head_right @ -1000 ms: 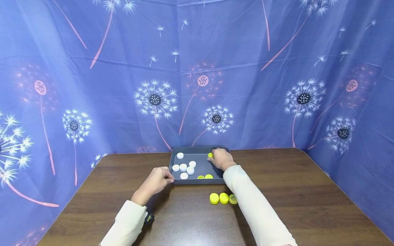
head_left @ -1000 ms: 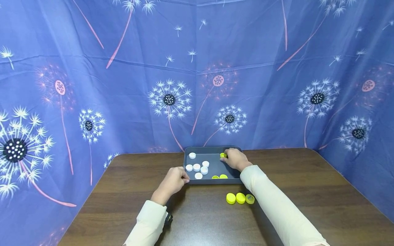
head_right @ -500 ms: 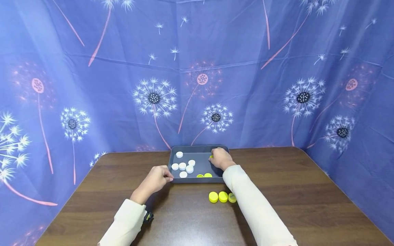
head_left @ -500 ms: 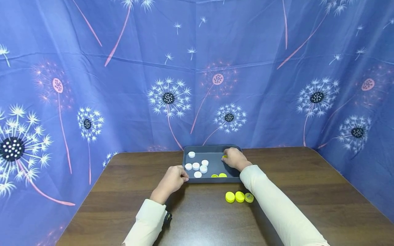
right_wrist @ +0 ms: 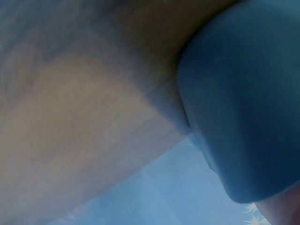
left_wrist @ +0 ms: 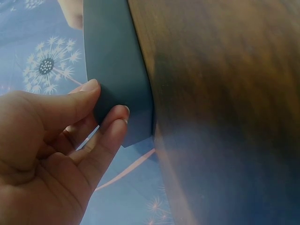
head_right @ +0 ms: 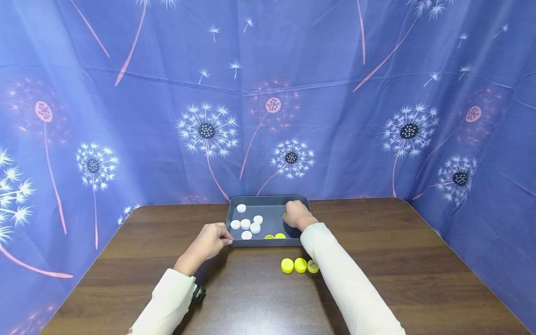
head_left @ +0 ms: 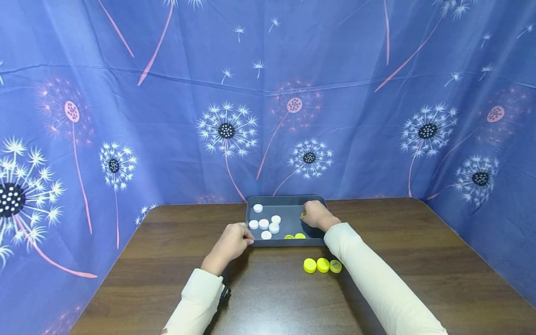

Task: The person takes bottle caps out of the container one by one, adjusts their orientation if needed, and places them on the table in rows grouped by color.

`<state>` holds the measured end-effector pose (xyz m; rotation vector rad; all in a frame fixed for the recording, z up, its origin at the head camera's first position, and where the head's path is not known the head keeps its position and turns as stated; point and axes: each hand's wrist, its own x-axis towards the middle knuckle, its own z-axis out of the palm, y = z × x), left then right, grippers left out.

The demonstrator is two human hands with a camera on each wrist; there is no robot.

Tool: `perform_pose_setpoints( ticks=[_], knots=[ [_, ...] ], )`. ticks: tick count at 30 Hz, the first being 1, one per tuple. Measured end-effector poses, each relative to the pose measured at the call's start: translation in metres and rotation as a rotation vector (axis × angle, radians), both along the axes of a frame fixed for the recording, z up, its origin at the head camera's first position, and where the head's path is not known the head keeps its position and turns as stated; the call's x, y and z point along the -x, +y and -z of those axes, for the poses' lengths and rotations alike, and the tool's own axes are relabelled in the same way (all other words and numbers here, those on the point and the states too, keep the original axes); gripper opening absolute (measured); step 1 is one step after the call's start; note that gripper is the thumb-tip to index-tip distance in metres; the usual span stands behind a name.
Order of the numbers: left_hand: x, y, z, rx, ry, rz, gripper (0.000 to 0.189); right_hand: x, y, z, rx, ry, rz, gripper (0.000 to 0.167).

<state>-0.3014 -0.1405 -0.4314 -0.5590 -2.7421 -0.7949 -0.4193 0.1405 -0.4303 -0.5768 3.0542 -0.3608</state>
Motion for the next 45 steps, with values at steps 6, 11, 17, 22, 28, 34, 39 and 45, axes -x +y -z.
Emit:
perform_pose_setpoints(
  ticks=[6,11,17,22,28,34,39,45],
  knots=[
    [0.001,0.001,-0.001,-0.008,-0.019,0.009,0.009,-0.003,0.007,-0.002,0.114,-0.053,0.007,0.015],
    [0.000,0.000,-0.001,-0.008,-0.031,-0.003,0.009,-0.006,0.010,-0.003,0.161,-0.045,-0.009,0.018],
    [0.000,-0.002,-0.002,-0.012,-0.019,0.005,0.009,-0.015,0.012,-0.001,0.270,-0.033,-0.042,0.019],
    [0.000,-0.002,-0.001,-0.009,-0.015,0.003,0.009,-0.027,0.013,-0.010,0.305,-0.088,-0.134,0.027],
    [0.000,-0.002,0.001,-0.008,-0.019,-0.002,0.010,-0.047,0.018,-0.021,0.327,-0.041,-0.208,0.027],
    [0.001,-0.002,0.001,-0.011,-0.018,-0.001,0.010,-0.073,0.030,-0.029,0.458,-0.010,-0.170,0.020],
    [0.000,-0.002,0.000,-0.008,-0.010,0.000,0.009,-0.094,0.042,-0.030,0.575,0.019,-0.135,0.018],
    [-0.001,-0.001,-0.001,-0.026,-0.033,-0.001,0.010,-0.118,0.053,-0.028,0.636,0.053,-0.125,0.017]
  ],
)
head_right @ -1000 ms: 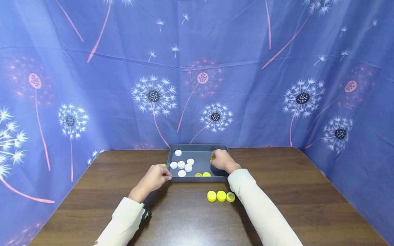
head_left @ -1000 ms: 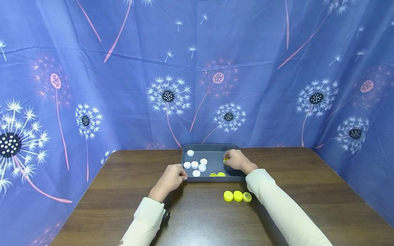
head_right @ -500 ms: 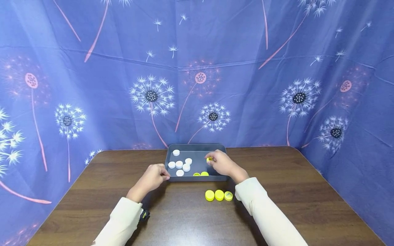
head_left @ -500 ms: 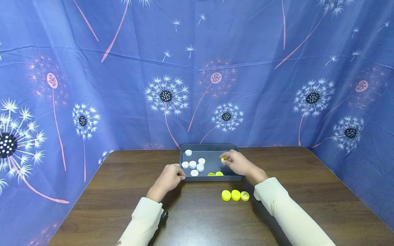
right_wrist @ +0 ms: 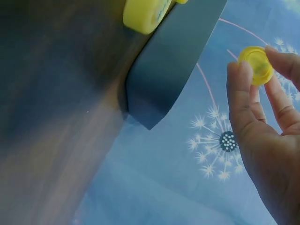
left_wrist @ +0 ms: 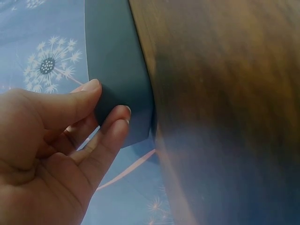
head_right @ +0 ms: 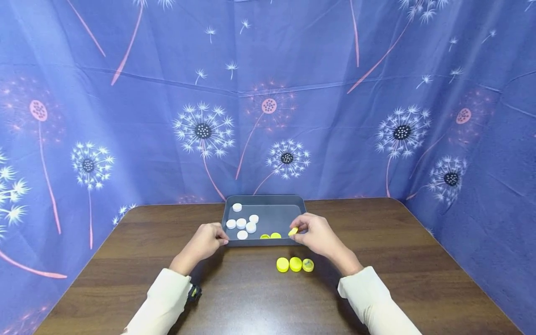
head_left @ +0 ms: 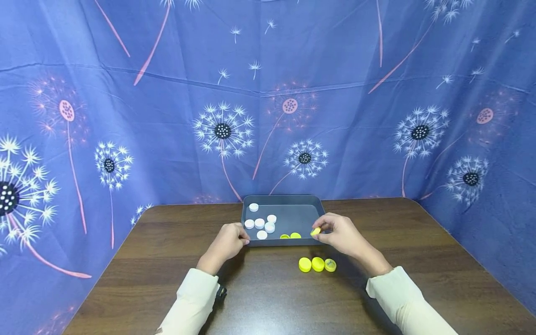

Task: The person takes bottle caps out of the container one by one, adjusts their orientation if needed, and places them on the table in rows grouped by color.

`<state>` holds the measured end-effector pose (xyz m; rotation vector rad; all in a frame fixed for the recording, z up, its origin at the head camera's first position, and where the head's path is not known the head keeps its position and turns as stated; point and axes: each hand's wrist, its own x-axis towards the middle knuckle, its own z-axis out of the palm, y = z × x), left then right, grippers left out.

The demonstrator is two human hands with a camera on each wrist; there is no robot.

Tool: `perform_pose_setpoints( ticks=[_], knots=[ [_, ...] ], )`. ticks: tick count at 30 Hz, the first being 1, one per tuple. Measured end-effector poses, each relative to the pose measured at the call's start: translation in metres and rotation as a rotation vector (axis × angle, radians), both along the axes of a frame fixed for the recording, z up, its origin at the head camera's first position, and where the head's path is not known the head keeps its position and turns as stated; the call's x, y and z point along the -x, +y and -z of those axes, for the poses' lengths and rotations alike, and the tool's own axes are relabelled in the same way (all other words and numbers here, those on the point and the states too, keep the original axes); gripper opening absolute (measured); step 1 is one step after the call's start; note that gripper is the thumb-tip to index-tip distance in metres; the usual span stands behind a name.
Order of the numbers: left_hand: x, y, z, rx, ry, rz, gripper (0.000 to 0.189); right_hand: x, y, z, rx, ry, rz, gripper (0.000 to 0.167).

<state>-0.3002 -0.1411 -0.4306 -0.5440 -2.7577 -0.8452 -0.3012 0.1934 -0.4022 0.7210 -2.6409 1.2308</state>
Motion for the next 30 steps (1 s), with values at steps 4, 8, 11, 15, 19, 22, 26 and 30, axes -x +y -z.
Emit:
perform_pose_setpoints(
  ticks=[4,8,11,15,19,22,26,30],
  knots=[
    [-0.001,0.000,0.000,0.015,0.008,0.001,0.010,-0.014,0.005,0.003,-0.018,0.035,0.005,0.021],
    [0.000,-0.001,-0.001,0.021,0.018,-0.013,0.010,-0.024,0.011,0.005,-0.003,0.023,-0.024,0.022],
    [0.001,-0.002,-0.001,0.011,0.013,-0.018,0.010,-0.030,0.015,0.007,0.022,0.000,-0.059,0.021],
    [0.000,-0.002,0.000,0.006,0.004,-0.003,0.011,-0.038,0.020,0.011,0.036,-0.043,-0.101,0.020],
    [0.000,-0.001,0.000,0.004,0.015,0.011,0.010,-0.046,0.026,0.013,0.038,-0.085,-0.155,0.018],
    [0.000,-0.001,-0.001,0.007,0.021,0.012,0.010,-0.052,0.031,0.012,0.016,-0.120,-0.212,0.018],
    [0.000,0.000,-0.001,0.012,0.013,0.003,0.009,-0.056,0.037,0.012,-0.050,-0.142,-0.282,0.020],
    [-0.001,0.000,-0.001,0.003,-0.011,-0.007,0.010,-0.057,0.040,0.016,-0.103,-0.152,-0.319,0.025]
  ],
)
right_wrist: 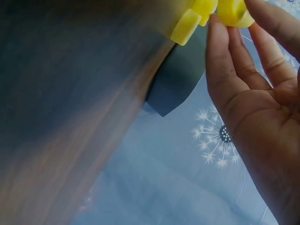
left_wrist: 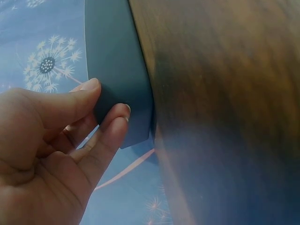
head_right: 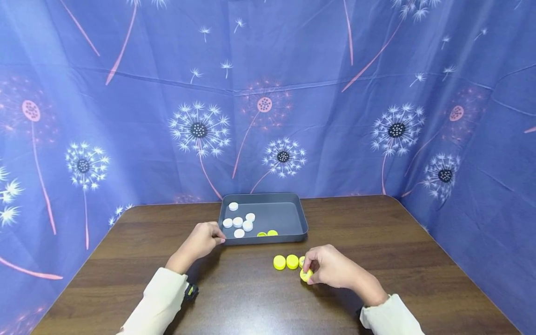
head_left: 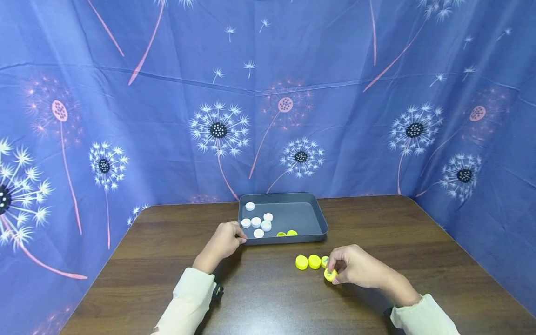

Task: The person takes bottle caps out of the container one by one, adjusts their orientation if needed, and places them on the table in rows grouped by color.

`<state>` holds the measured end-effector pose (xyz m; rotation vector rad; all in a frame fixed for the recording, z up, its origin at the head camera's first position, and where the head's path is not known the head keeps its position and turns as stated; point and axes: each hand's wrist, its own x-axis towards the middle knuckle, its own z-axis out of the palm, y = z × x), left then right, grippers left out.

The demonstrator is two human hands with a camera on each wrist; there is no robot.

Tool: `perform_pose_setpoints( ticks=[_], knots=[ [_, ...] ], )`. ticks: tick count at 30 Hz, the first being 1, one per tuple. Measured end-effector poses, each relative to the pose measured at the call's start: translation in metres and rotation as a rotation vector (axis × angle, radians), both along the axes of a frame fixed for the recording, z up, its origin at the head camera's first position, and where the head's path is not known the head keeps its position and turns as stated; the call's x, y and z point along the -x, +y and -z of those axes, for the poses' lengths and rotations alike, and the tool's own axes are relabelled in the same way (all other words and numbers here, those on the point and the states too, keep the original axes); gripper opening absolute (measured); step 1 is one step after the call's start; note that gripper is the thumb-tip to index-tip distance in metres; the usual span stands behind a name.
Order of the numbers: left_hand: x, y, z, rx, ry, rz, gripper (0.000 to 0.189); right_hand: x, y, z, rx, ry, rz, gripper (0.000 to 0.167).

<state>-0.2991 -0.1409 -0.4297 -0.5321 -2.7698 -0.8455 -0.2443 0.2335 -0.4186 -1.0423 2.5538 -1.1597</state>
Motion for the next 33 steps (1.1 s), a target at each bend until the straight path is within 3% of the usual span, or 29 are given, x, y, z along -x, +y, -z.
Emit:
perform_pose_setpoints(
  ticks=[9,21,33],
  knots=[
    [-0.0002,0.0002,0.0001,0.000,-0.002,0.008,0.011,-0.0008,0.0006,0.0044,-0.094,0.018,-0.005,0.030],
    [-0.0018,-0.0011,-0.0001,0.000,0.003,0.014,0.010,-0.0016,-0.0011,0.0038,-0.129,0.048,0.007,0.030],
    [0.0003,-0.0004,0.0003,0.009,0.008,0.011,0.010,-0.0011,0.0000,0.0047,-0.211,0.130,0.022,0.030]
  ],
)
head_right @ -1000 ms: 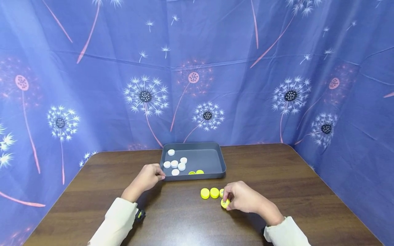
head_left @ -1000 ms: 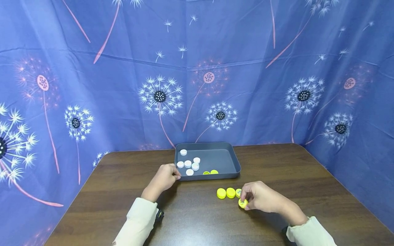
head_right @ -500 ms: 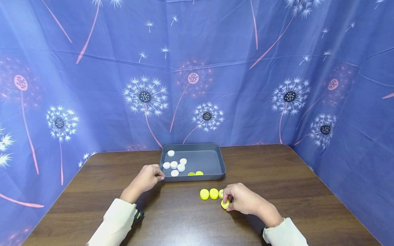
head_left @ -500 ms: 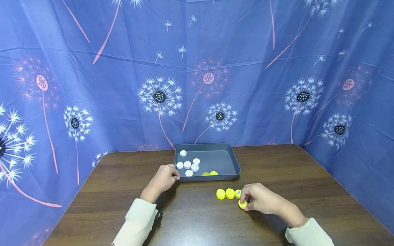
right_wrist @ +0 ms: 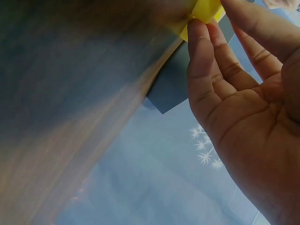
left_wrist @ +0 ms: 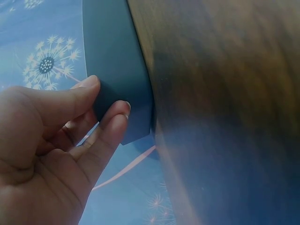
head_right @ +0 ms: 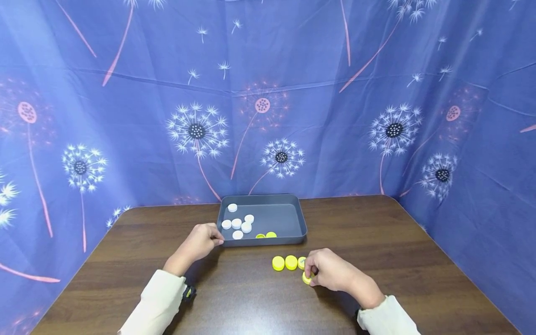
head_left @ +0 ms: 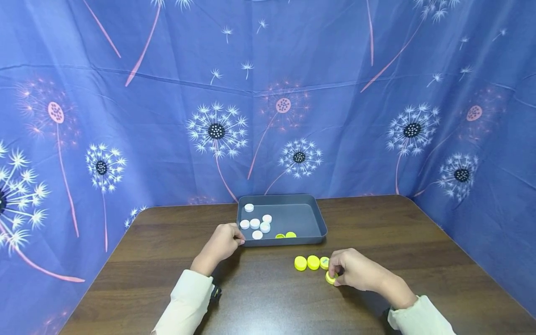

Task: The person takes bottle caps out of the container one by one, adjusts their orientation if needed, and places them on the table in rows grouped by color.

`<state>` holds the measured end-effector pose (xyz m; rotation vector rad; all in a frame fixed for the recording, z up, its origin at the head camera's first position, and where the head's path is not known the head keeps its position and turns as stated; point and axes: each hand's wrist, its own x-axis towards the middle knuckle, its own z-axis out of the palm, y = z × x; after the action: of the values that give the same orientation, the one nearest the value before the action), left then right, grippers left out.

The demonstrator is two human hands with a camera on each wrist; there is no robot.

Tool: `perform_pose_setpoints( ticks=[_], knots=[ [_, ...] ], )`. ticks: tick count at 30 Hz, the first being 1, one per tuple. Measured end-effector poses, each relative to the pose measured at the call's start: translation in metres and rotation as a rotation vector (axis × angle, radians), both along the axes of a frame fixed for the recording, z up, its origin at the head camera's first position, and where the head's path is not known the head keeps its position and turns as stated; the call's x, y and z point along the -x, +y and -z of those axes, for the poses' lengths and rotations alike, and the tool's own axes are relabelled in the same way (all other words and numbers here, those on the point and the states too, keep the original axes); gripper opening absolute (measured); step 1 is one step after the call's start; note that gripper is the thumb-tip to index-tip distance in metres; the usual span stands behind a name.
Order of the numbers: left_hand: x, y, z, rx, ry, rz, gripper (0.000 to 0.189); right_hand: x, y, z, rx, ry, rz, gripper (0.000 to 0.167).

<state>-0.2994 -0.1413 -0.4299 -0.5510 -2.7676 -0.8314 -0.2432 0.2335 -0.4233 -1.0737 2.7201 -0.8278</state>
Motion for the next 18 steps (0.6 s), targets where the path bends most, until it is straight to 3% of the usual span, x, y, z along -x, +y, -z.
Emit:
perform_pose_setpoints(
  ticks=[9,18],
  knots=[
    [0.0008,-0.0006,-0.0008,0.000,0.002,-0.002,0.011,0.0012,0.0016,-0.0001,0.023,-0.013,-0.018,0.026],
    [-0.0019,0.0011,-0.0030,-0.017,-0.031,-0.013,0.011,0.0016,0.0022,-0.0012,0.061,-0.087,-0.001,0.018]
  ],
)
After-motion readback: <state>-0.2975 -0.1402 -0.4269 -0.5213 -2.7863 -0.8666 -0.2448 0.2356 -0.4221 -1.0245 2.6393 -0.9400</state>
